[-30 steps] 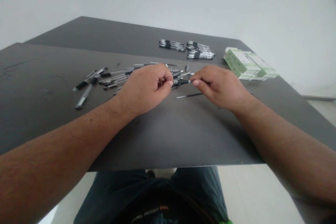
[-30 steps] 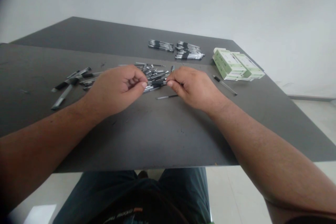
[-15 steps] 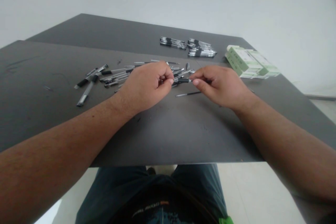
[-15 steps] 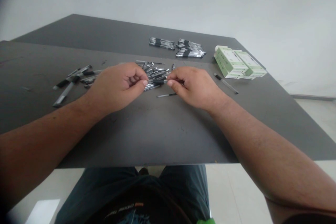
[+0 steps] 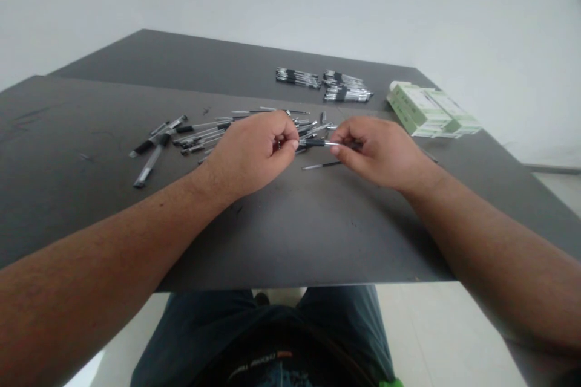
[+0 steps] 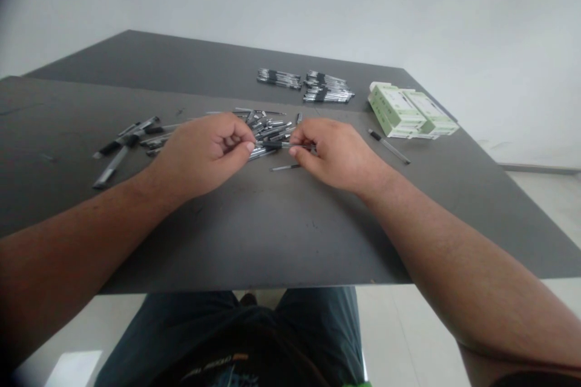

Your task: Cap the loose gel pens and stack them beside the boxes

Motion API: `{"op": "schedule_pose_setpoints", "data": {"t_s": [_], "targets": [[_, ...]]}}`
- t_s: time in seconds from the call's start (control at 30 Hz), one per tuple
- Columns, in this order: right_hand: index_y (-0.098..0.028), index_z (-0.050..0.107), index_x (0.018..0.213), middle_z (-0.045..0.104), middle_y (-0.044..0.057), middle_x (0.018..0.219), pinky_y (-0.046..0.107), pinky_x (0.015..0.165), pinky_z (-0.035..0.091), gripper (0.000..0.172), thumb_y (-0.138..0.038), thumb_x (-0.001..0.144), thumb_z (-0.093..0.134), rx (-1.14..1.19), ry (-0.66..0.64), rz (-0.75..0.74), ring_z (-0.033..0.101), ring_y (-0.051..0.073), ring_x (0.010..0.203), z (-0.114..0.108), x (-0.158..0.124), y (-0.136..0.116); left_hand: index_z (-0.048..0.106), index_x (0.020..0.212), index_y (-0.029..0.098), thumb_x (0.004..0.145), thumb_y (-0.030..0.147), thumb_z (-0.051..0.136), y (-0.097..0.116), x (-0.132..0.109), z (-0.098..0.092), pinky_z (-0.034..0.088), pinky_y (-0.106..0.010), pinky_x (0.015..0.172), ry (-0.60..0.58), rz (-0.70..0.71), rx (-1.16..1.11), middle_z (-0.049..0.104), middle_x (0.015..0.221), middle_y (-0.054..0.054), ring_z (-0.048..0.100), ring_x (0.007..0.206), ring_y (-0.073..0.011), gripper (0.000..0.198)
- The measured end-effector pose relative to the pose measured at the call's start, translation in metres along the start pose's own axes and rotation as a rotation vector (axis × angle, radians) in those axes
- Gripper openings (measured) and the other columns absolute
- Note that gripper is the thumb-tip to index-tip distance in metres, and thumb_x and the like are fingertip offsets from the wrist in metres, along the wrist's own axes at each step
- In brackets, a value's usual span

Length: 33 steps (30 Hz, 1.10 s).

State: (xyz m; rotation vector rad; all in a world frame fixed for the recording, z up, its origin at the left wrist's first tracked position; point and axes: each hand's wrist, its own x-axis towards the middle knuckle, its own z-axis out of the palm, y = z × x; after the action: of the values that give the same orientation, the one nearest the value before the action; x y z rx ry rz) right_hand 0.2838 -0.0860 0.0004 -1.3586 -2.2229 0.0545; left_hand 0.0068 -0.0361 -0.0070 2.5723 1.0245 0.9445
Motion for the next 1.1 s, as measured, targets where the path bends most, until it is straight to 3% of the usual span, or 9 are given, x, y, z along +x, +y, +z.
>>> {"op": "schedule_pose_setpoints", "data": {"t_s": [0.13, 0.23, 0.33, 0.4, 0.6, 0.73, 0.87, 0.93, 1.1], "targets": [[-0.024, 0.081, 0.104, 0.084, 0.009, 0.098, 0.038, 0.084, 0.054, 0.03, -0.042, 0.111, 0.058, 0.015, -0.044, -0.058, 0.077, 0.027, 0.093, -0.0007, 0.0006, -0.0006, 0.076, 0.098, 0.023, 0.095, 0.026, 0.063, -0.0009, 0.0002, 0.0002, 0.056, -0.037, 0.083, 0.001, -0.003, -0.006, 0.077, 0.085, -0.003, 0.071, 0.079, -0.0224, 0.014], [-0.024, 0.078, 0.111, 0.084, 0.005, 0.095, 0.036, 0.078, 0.054, 0.017, -0.035, 0.099, 0.072, 0.068, -0.008, 0.012, 0.074, 0.024, 0.081, 0.0, -0.0003, -0.0015, 0.076, 0.098, 0.023, 0.096, 0.026, 0.063, -0.0009, -0.0003, 0.0, 0.056, -0.037, 0.084, 0.004, 0.008, -0.009, 0.077, 0.086, -0.003, 0.071, 0.08, -0.0223, 0.014], [-0.025, 0.076, 0.104, 0.083, 0.003, 0.092, 0.036, 0.077, 0.055, 0.014, -0.028, 0.091, 0.077, 0.052, 0.024, 0.04, 0.071, 0.022, 0.076, -0.0006, -0.0008, -0.0009, 0.076, 0.098, 0.024, 0.095, 0.025, 0.063, -0.0002, -0.001, -0.0001, 0.056, -0.037, 0.082, 0.014, 0.005, -0.015, 0.078, 0.085, -0.002, 0.071, 0.079, -0.0219, 0.013], [-0.025, 0.078, 0.102, 0.084, 0.004, 0.095, 0.037, 0.082, 0.056, 0.008, -0.029, 0.096, 0.075, 0.018, 0.031, -0.012, 0.074, 0.024, 0.083, -0.0016, -0.0006, 0.0007, 0.075, 0.097, 0.024, 0.095, 0.025, 0.064, 0.0001, -0.001, -0.0002, 0.056, -0.036, 0.08, 0.031, 0.0, -0.023, 0.077, 0.083, -0.002, 0.07, 0.076, -0.0213, 0.012], [-0.024, 0.085, 0.114, 0.087, 0.01, 0.107, 0.041, 0.092, 0.06, 0.028, -0.038, 0.113, 0.061, -0.009, 0.053, -0.109, 0.079, 0.028, 0.1, -0.0019, 0.0, 0.0035, 0.075, 0.095, 0.023, 0.097, 0.027, 0.064, -0.0009, -0.0004, -0.0014, 0.053, -0.035, 0.076, 0.066, 0.004, -0.059, 0.077, 0.082, -0.001, 0.068, 0.072, -0.0196, 0.012], [-0.023, 0.08, 0.12, 0.088, 0.008, 0.108, 0.038, 0.084, 0.06, 0.022, -0.029, 0.101, 0.071, 0.028, 0.089, -0.022, 0.079, 0.026, 0.09, -0.0024, -0.0011, -0.0008, 0.074, 0.095, 0.022, 0.098, 0.027, 0.063, -0.0014, -0.0011, -0.0015, 0.052, -0.034, 0.075, 0.037, 0.018, -0.086, 0.077, 0.083, -0.002, 0.068, 0.073, -0.0195, 0.012], [-0.025, 0.076, 0.109, 0.085, 0.005, 0.095, 0.035, 0.075, 0.058, 0.016, -0.025, 0.093, 0.075, 0.016, 0.102, 0.023, 0.075, 0.023, 0.077, -0.0051, -0.002, -0.0028, 0.073, 0.095, 0.023, 0.098, 0.027, 0.062, -0.0011, -0.0014, -0.002, 0.051, -0.034, 0.074, 0.043, 0.02, -0.092, 0.077, 0.082, -0.001, 0.068, 0.073, -0.0197, 0.012], [-0.025, 0.078, 0.105, 0.086, 0.005, 0.095, 0.036, 0.077, 0.058, 0.01, -0.026, 0.097, 0.072, -0.004, 0.086, -0.014, 0.076, 0.024, 0.08, -0.0058, -0.0019, -0.002, 0.073, 0.094, 0.022, 0.098, 0.026, 0.062, -0.0011, -0.0015, -0.0022, 0.051, -0.034, 0.073, 0.051, 0.023, -0.099, 0.077, 0.083, -0.001, 0.068, 0.073, -0.0197, 0.012], [-0.025, 0.081, 0.106, 0.088, 0.008, 0.099, 0.038, 0.08, 0.059, 0.019, -0.032, 0.108, 0.063, -0.001, 0.096, -0.085, 0.08, 0.027, 0.087, -0.0053, -0.0022, -0.002, 0.072, 0.095, 0.022, 0.098, 0.024, 0.062, -0.0006, -0.0027, -0.0019, 0.052, -0.033, 0.074, 0.053, 0.013, -0.134, 0.077, 0.084, -0.001, 0.068, 0.074, -0.019, 0.011]]}}
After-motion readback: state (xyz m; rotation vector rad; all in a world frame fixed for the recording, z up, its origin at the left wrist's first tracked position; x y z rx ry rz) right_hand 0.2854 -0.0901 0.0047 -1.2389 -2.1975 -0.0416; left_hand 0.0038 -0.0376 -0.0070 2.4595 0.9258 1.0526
